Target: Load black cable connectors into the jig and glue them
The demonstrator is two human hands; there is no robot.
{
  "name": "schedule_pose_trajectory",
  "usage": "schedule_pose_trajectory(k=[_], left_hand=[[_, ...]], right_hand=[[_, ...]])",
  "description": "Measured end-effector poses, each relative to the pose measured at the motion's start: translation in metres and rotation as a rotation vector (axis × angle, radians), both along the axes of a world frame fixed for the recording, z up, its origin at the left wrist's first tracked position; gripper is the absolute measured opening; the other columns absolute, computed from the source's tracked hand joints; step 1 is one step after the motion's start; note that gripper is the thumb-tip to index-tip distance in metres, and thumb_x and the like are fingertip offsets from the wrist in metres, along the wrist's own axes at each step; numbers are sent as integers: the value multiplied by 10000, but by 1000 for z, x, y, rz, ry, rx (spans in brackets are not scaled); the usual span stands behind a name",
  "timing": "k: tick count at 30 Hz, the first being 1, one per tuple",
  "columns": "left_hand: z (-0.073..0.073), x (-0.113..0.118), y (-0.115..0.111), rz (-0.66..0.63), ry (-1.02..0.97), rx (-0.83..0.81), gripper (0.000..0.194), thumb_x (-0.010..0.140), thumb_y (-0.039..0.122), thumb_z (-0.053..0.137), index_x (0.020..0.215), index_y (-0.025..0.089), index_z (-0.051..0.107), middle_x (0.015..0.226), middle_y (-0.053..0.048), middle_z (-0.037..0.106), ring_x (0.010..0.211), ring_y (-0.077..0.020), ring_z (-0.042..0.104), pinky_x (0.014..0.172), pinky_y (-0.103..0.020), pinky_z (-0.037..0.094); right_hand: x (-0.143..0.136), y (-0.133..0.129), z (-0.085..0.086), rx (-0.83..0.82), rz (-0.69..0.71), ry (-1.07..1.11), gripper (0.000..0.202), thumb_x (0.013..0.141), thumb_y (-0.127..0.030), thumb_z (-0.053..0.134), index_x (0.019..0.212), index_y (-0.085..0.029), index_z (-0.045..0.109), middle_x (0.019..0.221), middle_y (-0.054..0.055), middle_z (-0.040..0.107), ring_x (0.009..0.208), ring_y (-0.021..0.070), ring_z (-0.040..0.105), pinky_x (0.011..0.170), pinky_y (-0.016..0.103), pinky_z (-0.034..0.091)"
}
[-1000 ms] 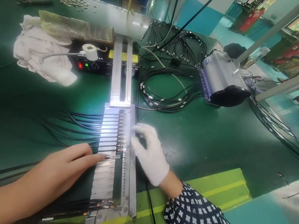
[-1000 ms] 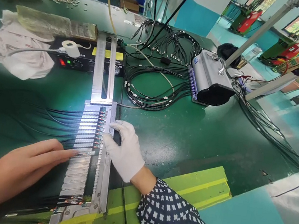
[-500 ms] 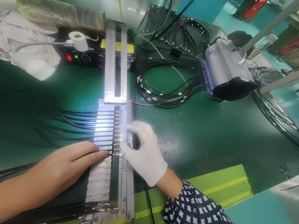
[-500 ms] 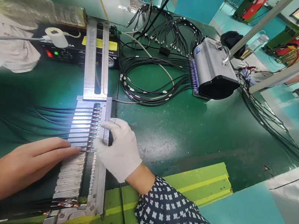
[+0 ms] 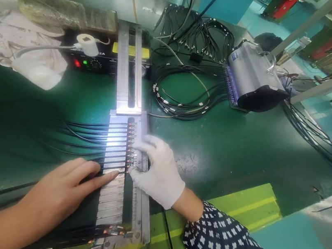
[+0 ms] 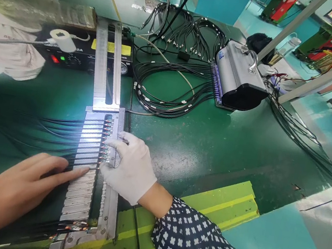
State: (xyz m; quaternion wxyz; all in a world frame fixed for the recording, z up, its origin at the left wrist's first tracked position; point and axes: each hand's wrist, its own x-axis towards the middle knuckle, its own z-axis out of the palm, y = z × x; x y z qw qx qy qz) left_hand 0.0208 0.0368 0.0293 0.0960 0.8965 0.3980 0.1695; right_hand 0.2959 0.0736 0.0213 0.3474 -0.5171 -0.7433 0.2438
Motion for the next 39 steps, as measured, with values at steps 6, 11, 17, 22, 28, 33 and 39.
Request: schedule_pose_trajectory(k=[6, 11, 17, 22, 28, 33, 39], left_hand=[[-1, 0, -8, -16, 133, 59, 613, 1094, 47, 330, 1613, 289, 545, 1086, -32, 715, 903, -162, 681, 858, -266, 540], [12, -12, -15, -82, -52, -111, 348, 1122, 244, 522, 1461, 263, 595, 1214, -39, 778, 1047, -161, 765, 936, -200, 589], [11, -28, -47, -76, -129, -491, 122, 1074, 315, 582, 1035, 274, 690, 925, 14, 758, 797, -135, 734, 716, -163, 569], [4, -32, -53, 160, -115, -721, 300, 1056, 466, 532, 916, 264, 703, 810, 31, 657, 714, -141, 616, 684, -213, 509], [-5, -48, -39, 292, -206, -1134, 394, 904, 632, 674, 800, 254, 632, 740, 61, 576, 688, -139, 514, 634, -221, 446], [5, -38, -26, 372, -316, -711, 367, 953, 638, 719, 870, 281, 726, 860, 22, 707, 779, -161, 676, 699, -210, 538], [15, -15, -9, -15, -61, -101, 525, 1123, 204, 414, 1535, 438, 641, 937, 46, 708, 680, -63, 656, 656, -130, 440]], right_hand=[[0, 2, -3, 45, 4, -1, 496, 783, -265, 820, 1277, -229, 842, 1452, 172, 738, 1285, 359, 745, 1119, 548, 628], [5, -6, -8, 62, 13, -22, 468, 843, -317, 810, 1296, -200, 817, 1491, 186, 731, 1353, 360, 729, 1147, 558, 613], [10, -17, -12, 134, -1, -2, 413, 893, -316, 766, 1284, -186, 793, 1440, 177, 762, 1333, 316, 749, 1133, 508, 623], [9, -16, -9, 129, -7, -4, 375, 932, -296, 725, 1286, -191, 788, 1427, 166, 770, 1306, 309, 763, 1120, 508, 633], [9, -16, -7, 108, -11, 24, 366, 937, -277, 725, 1290, -200, 783, 1446, 151, 762, 1345, 300, 745, 1166, 500, 616], [10, -15, -5, 86, 6, 64, 357, 959, -258, 716, 1301, -180, 783, 1422, 165, 768, 1353, 293, 738, 1198, 509, 599], [12, -12, -3, 22, 15, 110, 333, 976, -251, 705, 1291, -178, 786, 1418, 169, 780, 1347, 281, 740, 1211, 520, 593]])
